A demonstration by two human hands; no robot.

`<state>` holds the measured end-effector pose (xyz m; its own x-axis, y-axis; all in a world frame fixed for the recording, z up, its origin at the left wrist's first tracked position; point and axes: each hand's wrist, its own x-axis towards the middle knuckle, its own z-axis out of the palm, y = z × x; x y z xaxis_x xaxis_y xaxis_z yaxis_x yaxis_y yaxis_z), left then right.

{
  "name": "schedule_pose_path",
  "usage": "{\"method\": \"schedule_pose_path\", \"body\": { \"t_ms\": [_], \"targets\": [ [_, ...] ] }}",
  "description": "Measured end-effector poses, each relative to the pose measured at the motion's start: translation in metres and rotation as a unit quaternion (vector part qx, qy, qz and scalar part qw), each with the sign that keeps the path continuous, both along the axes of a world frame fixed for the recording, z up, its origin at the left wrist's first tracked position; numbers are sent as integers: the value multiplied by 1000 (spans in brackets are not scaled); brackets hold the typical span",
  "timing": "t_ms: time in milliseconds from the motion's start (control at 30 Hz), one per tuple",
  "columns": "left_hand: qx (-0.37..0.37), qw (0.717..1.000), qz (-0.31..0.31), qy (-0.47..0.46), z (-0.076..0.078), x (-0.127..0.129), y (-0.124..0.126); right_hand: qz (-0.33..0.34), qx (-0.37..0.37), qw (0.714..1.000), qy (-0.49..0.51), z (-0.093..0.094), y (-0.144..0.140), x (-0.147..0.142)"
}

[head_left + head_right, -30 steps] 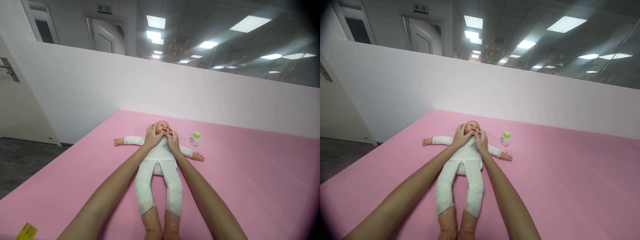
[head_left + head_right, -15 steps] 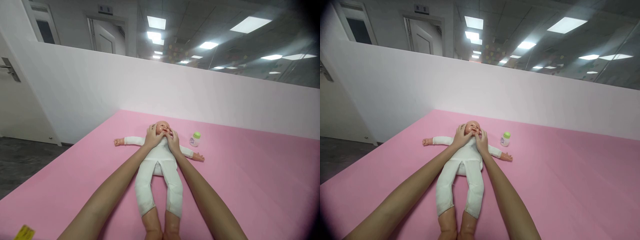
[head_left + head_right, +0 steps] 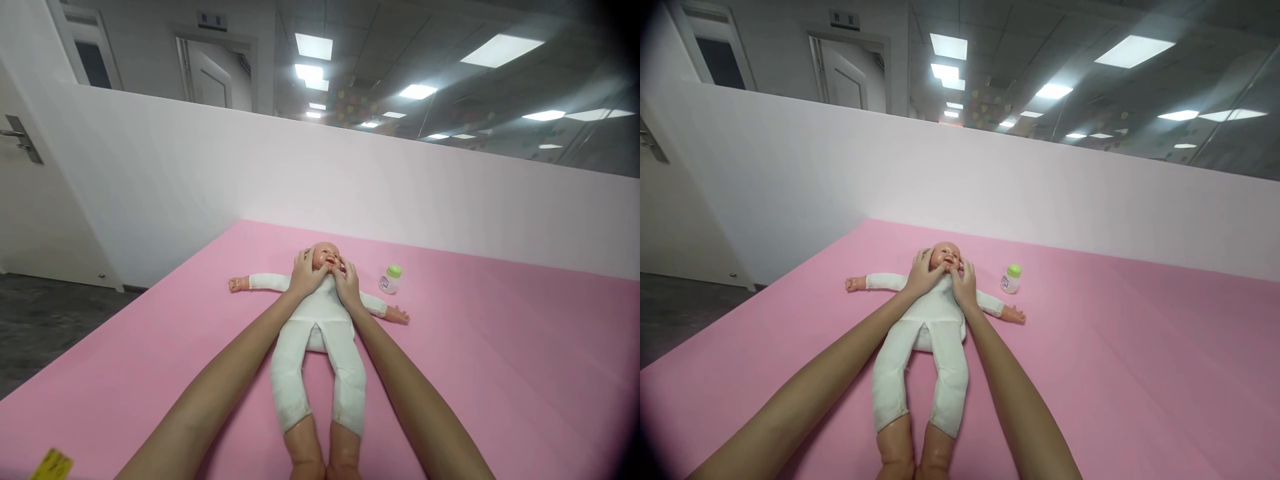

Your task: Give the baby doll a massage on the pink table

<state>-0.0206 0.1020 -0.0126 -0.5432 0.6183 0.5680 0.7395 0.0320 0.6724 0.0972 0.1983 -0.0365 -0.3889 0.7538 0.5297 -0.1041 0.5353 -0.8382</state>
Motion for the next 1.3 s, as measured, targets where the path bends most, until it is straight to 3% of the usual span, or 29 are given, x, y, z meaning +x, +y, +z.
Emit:
{"method": "schedule_pose_path", "body": {
  "t_ms": [1300],
  "targets": [
    [0,1000,-1,1,0,1,0,1,-6,1000,-7,0,0,0]
  ]
}}
